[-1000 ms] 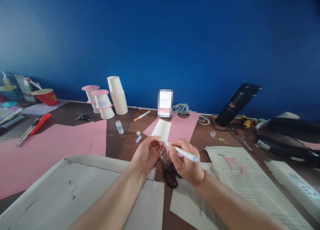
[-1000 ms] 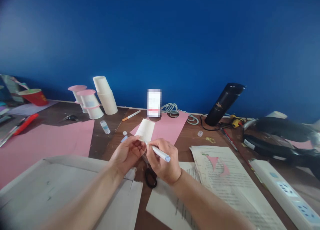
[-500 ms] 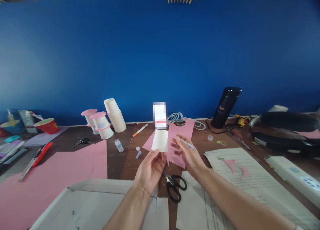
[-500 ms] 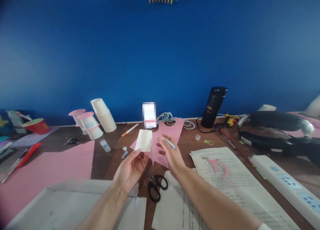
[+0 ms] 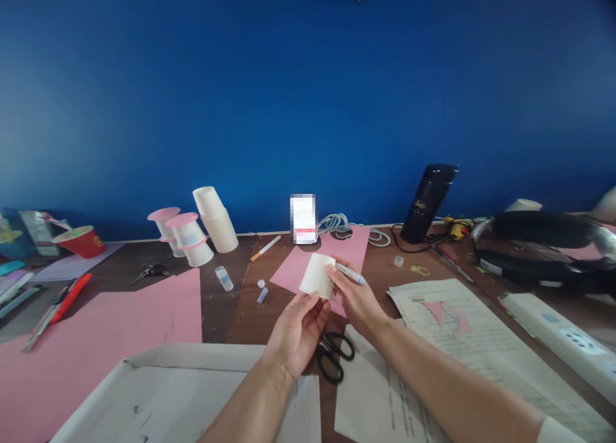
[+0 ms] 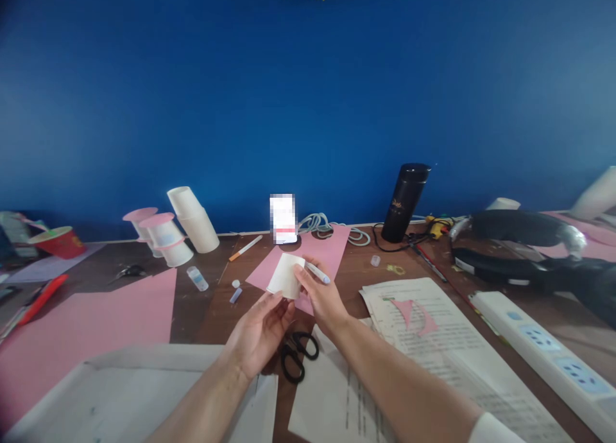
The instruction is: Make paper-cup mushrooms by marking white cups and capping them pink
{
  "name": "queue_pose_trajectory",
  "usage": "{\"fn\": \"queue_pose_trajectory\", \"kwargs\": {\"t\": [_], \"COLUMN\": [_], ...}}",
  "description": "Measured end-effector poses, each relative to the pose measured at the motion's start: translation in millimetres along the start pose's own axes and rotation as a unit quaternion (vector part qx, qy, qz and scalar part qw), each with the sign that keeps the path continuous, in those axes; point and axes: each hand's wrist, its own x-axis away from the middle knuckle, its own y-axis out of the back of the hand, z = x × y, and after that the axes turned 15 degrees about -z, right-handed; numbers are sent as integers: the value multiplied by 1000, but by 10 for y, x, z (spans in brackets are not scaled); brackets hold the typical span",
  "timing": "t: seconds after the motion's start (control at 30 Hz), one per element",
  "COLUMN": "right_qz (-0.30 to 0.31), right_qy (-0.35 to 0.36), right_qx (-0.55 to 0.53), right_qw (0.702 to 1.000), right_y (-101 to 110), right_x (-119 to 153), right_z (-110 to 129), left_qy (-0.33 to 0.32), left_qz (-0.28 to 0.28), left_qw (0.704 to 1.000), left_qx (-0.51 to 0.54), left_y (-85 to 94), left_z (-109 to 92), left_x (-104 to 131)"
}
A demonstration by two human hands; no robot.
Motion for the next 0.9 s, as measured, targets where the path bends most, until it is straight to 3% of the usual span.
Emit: {"fn": "queue_pose_trajectory", "kwargs": {"t": [0.13, 0.23, 0.3, 0.4, 0.57, 0.73, 0.9], "right_qz": [-83, -112, -94, -9, 90, 99, 98], "right_qy": [128, 264, 354, 463, 518, 538, 540], "right_qx": [93, 167, 216, 279, 333, 339, 359], "right_qw": [984, 943, 905, 841, 783, 765, 755], "right_y": [39, 65, 72, 78, 90, 91, 79], "right_x": [-30, 35, 128, 270, 327, 265, 274], "right_z": [14, 105, 174, 227, 184, 177, 192], "left_qy": [-12, -17, -17, -19, -4, 0, -21], "left_qz": [-42, -66, -71, -62, -33, -68, -13], "left_qw": [999, 997, 997, 997, 998, 996, 1000], "left_qx": [9, 23, 27, 33, 44, 51, 17], "left_y": [2, 8, 16, 28, 39, 31, 27], "left_z": [-35, -59, -65, -64, -80, -99, -82], "left_x": [-44, -86, -107, -123, -133, -125, -107]}}
